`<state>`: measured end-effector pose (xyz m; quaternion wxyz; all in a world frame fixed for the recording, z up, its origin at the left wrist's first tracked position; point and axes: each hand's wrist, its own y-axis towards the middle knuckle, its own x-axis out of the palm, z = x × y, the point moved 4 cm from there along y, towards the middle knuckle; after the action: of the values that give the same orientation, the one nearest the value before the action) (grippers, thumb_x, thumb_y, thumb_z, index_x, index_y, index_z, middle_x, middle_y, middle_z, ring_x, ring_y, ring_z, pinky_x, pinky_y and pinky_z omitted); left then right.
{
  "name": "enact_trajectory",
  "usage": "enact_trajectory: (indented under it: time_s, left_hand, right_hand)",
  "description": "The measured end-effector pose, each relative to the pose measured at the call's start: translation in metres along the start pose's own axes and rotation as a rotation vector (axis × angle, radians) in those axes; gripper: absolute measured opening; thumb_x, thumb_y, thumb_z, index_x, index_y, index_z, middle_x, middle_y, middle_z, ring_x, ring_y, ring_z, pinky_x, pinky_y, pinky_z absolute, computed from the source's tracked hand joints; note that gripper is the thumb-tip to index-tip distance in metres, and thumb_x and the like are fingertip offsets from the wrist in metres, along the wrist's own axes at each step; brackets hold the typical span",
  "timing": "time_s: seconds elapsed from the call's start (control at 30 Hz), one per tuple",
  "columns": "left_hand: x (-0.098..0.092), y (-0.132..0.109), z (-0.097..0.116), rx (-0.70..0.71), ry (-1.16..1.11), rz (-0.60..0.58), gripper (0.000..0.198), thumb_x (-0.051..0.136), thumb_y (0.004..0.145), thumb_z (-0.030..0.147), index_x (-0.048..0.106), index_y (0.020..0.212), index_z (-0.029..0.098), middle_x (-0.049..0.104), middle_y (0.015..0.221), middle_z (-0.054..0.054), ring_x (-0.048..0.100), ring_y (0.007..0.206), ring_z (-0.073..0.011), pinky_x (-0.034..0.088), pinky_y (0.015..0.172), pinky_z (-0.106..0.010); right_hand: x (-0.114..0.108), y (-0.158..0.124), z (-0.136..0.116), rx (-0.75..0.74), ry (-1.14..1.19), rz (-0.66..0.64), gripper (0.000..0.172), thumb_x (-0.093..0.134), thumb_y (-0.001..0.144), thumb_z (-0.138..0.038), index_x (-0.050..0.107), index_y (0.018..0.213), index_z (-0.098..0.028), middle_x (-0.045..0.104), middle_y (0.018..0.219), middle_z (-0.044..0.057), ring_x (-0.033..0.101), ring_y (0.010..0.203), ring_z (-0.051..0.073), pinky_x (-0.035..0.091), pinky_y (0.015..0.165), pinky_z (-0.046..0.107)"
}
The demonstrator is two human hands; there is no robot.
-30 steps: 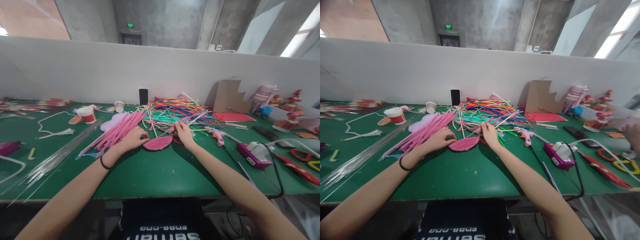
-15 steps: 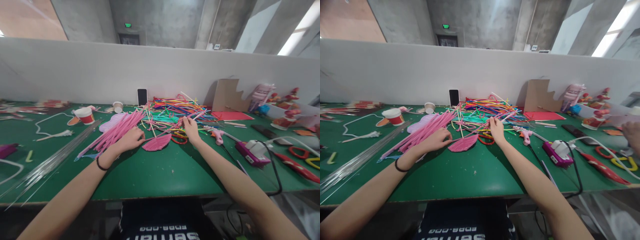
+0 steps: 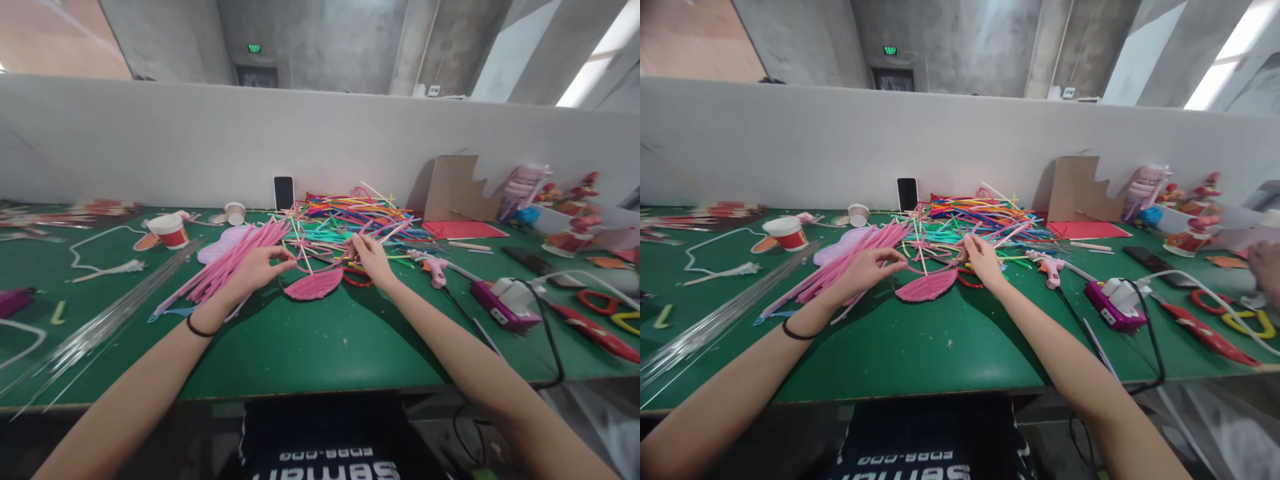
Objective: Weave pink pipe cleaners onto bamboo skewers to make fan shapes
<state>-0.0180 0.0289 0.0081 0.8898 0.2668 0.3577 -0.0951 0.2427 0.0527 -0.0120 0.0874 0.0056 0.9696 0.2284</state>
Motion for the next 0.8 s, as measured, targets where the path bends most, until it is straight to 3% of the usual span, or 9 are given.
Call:
enact_trajectory:
  time_s: [0.13,0.3,0.47,0.63,0.8]
  left_hand:
    - [0.0,0.0,0.001,-0.055,-0.179,-0.007,0.033,0.071,0.078,0.05,0.076,0.087,0.019,0.077,0.09,-0.005,0.068,0.085,-0.0222,0.052,0.08,-0.034]
    - [0.002,0.0,0.001,-0.085,-0.324,-0.001,0.035,0.07,0.078,0.051,0.073,0.084,0.017,0.074,0.085,-0.006,0.066,0.079,-0.0202,0.051,0.073,-0.032]
    - [0.007,-0.001,0.006,-0.088,-0.395,-0.045,0.032,0.066,0.083,0.05,0.067,0.082,0.018,0.067,0.074,-0.001,0.059,0.063,-0.015,0.051,0.062,-0.031]
    - [0.013,-0.002,0.008,-0.103,-0.531,-0.057,0.034,0.07,0.08,0.05,0.065,0.086,0.017,0.071,0.083,-0.004,0.066,0.07,-0.0165,0.056,0.071,-0.034]
    - [0.02,-0.004,0.003,-0.166,-0.597,-0.124,0.045,0.082,0.068,0.045,0.07,0.1,0.017,0.076,0.1,-0.01,0.072,0.09,-0.0237,0.058,0.084,-0.039]
  right_hand:
    - [0.008,-0.002,-0.002,0.045,0.121,-0.085,0.05,0.051,0.088,-0.065,0.07,0.091,-0.019,0.053,0.058,-0.003,0.05,0.052,0.011,0.041,0.049,0.022]
    - [0.013,-0.006,-0.003,0.124,0.185,-0.1,0.057,0.05,0.085,-0.072,0.067,0.1,-0.019,0.069,0.075,0.004,0.065,0.062,0.015,0.048,0.048,0.023]
    - [0.019,-0.012,-0.008,0.117,0.17,-0.17,0.06,0.047,0.087,-0.071,0.063,0.112,-0.019,0.068,0.063,0.001,0.065,0.052,0.016,0.052,0.05,0.026]
    - [0.024,-0.015,-0.017,0.135,0.189,-0.236,0.059,0.049,0.086,-0.07,0.066,0.108,-0.018,0.068,0.063,0.001,0.06,0.05,0.012,0.05,0.05,0.023]
    - [0.03,-0.018,-0.017,0.167,0.273,-0.288,0.047,0.08,0.07,-0.046,0.068,0.107,-0.021,0.075,0.085,0.003,0.069,0.071,0.014,0.057,0.071,0.027]
